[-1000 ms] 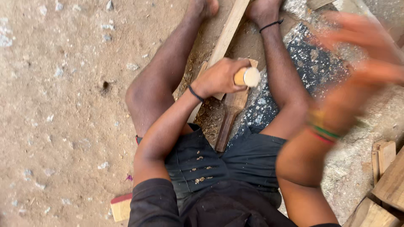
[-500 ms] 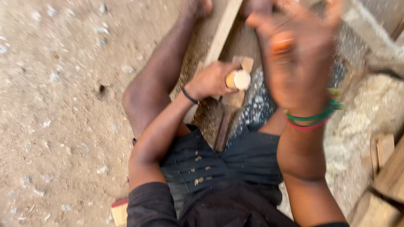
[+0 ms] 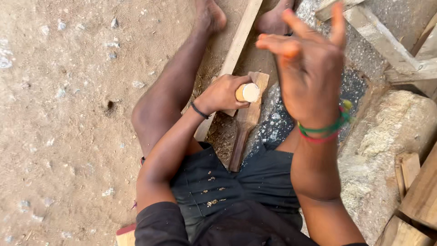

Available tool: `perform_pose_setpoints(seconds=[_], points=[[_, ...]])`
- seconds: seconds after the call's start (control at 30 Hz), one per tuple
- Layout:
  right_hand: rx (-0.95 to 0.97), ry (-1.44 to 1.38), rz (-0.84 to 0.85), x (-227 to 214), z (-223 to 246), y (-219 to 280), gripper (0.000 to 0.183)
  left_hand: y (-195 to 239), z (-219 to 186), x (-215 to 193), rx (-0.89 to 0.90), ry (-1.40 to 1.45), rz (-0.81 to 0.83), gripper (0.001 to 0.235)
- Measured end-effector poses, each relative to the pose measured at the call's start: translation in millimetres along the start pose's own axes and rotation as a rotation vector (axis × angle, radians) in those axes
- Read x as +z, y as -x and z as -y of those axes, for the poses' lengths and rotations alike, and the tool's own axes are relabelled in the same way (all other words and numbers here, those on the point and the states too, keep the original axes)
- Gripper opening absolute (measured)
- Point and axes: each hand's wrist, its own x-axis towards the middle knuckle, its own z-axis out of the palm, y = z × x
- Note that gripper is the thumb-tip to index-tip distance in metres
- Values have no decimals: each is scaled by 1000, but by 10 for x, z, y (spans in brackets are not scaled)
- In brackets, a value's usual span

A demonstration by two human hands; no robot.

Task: The person sits on the ground and uses a wooden mallet to strike a chisel, carving a groove into a long piece of wood held between their feet. They repeatedly adjust the chisel and wood position to continue the carving process.

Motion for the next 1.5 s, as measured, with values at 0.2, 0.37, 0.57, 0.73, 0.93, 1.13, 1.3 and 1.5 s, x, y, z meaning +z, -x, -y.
perform_pose_setpoints(seconds=[0.2,0.37,0.57,0.73,0.93,1.13,1.3,1.5], points=[[30,308,143,957,-17,-118,68,-103,383,218,277,90,-132,56],[-117,288,-93,384,194,-3,36,77,124,35,181,123,-95,58],[233,290,504,769,185,-207,59,80,215,239,16,72,38,62],[45,196,128,967,106,-41,78,98,342,327,299,68,-224,50],[-31,-138,-37,255,-42,113,89,121,199,157,-22,-35,40,60],[5,45,41,1293,-170,-47,90,166,631,312,222,93,-104,49],[69,-142,52,1205,-84,27,80,247,328,127,245,161,-156,58],[8,-432,-50,1055,95,386,67,760,-196,-413,10,-364,-92,60]])
